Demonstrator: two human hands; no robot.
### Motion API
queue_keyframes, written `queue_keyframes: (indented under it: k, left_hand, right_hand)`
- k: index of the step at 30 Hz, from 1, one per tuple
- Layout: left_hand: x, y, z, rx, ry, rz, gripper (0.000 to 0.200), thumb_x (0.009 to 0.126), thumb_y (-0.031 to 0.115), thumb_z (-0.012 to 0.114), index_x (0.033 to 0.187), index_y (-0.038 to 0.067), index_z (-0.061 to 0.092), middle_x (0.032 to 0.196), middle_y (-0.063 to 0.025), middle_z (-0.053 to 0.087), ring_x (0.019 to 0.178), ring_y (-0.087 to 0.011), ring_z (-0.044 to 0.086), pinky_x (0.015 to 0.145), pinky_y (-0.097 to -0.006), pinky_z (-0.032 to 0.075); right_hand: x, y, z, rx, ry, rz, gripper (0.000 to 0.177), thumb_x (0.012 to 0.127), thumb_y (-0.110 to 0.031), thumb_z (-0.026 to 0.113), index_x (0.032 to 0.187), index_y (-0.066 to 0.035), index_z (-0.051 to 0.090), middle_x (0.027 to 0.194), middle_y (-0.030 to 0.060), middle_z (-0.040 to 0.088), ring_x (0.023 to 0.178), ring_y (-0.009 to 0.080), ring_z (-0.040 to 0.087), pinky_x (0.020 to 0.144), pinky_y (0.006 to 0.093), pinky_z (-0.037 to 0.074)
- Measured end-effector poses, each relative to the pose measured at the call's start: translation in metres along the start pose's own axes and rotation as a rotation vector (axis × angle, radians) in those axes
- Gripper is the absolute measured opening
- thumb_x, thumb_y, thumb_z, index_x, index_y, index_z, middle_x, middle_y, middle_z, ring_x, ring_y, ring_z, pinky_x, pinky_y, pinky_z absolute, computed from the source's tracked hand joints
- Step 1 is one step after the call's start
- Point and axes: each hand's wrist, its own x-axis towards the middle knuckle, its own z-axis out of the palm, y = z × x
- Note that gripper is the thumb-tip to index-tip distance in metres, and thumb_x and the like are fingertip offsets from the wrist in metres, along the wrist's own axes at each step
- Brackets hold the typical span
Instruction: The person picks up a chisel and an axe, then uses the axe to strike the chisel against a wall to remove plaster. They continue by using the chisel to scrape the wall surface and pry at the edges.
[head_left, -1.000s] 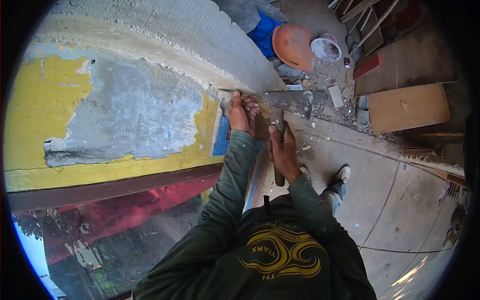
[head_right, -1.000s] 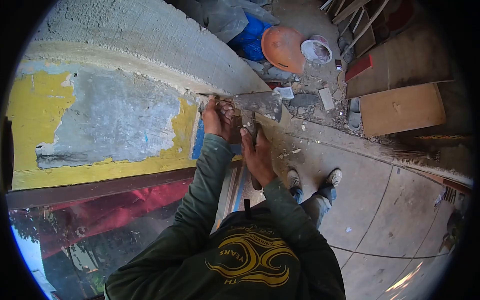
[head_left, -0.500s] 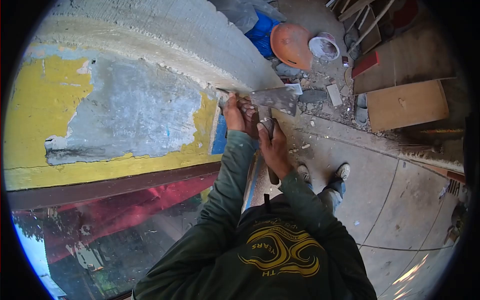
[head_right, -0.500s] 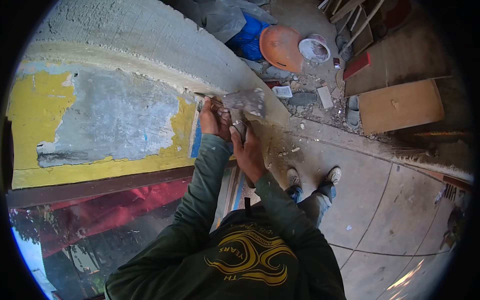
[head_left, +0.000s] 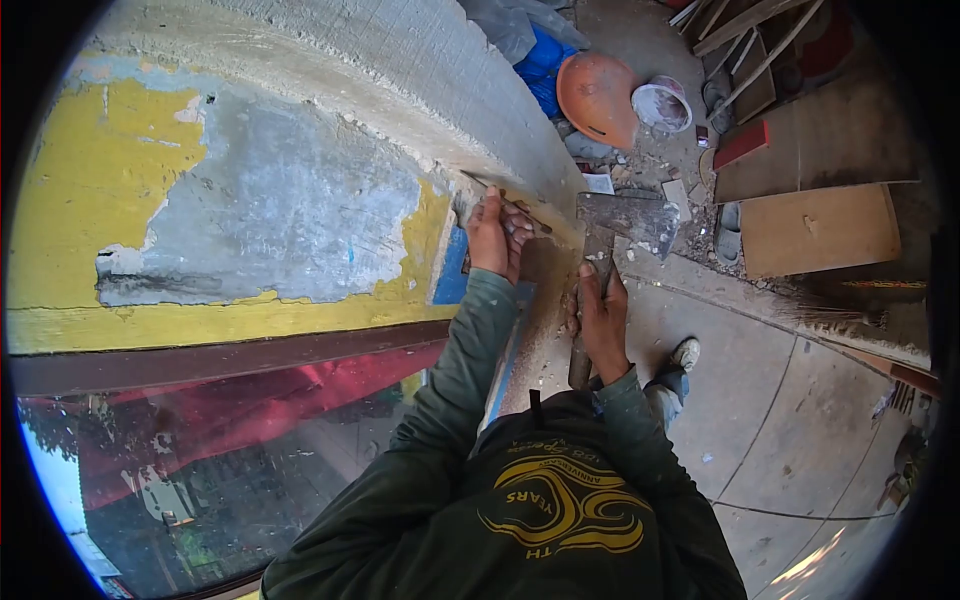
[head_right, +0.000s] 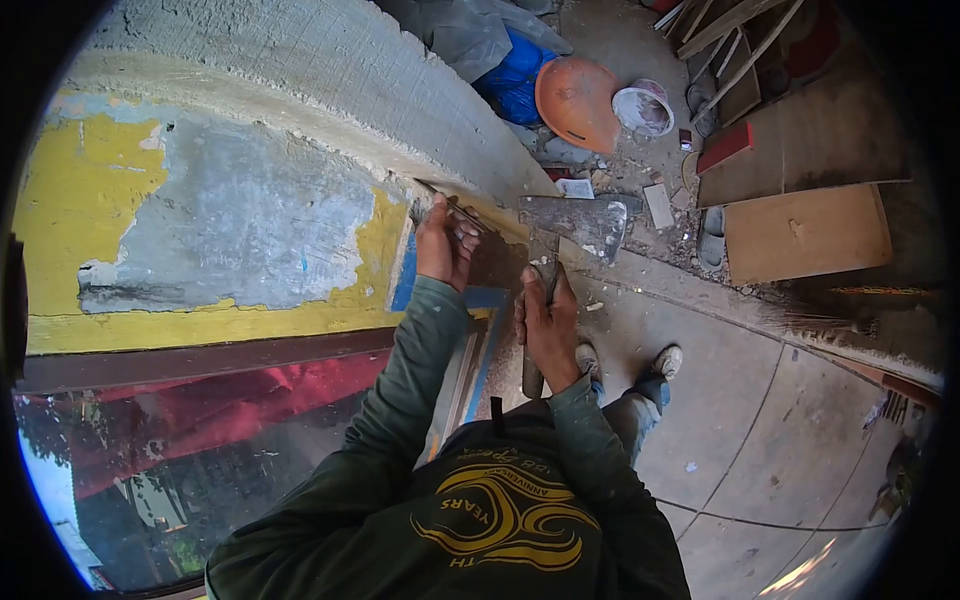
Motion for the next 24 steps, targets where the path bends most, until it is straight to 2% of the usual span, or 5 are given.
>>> queue_keyframes:
  k: [9,13,16,24]
  left_hand:
    - [0.002,0.017,-0.006,0.081,-0.005,0.031,0.029,0.098,0.031,0.053,0.086,0.005,0.050,0.073,-0.0102,0.060,0.052,-0.0123,0.055,0.045,-0.0244,0.050]
    - [0.004,0.016,-0.001,0.019,0.017,0.016,0.028,0.098,0.030,0.053,0.087,0.005,0.050,0.072,-0.0099,0.060,0.052,-0.0123,0.055,0.044,-0.0239,0.050]
    - [0.007,0.015,-0.001,0.054,0.050,0.031,0.027,0.099,0.030,0.053,0.089,0.005,0.049,0.072,-0.0100,0.060,0.051,-0.0117,0.055,0.044,-0.0235,0.050]
    - [0.003,0.011,-0.007,0.127,0.010,0.109,0.027,0.099,0.030,0.052,0.091,0.005,0.047,0.074,-0.0108,0.061,0.052,-0.0116,0.057,0.044,-0.0231,0.050]
  right_hand:
    - [-0.013,0.011,0.007,0.044,-0.063,-0.033,0.019,0.099,-0.024,0.052,0.106,-0.007,0.047,0.063,-0.0011,0.049,0.046,0.0056,0.045,0.038,0.0224,0.035]
    - [-0.016,0.011,0.010,0.117,-0.084,-0.067,0.019,0.099,-0.024,0.051,0.105,-0.007,0.047,0.064,-0.0003,0.049,0.046,0.0057,0.045,0.039,0.0221,0.035]
    - [-0.017,0.015,0.011,0.092,-0.073,-0.095,0.020,0.100,-0.025,0.046,0.104,-0.005,0.046,0.066,0.0032,0.048,0.045,0.0090,0.045,0.039,0.0235,0.036]
    - [-0.020,0.021,0.006,0.130,-0.030,-0.109,0.019,0.100,-0.023,0.048,0.103,-0.005,0.047,0.069,0.0023,0.049,0.048,0.0073,0.046,0.039,0.0226,0.036]
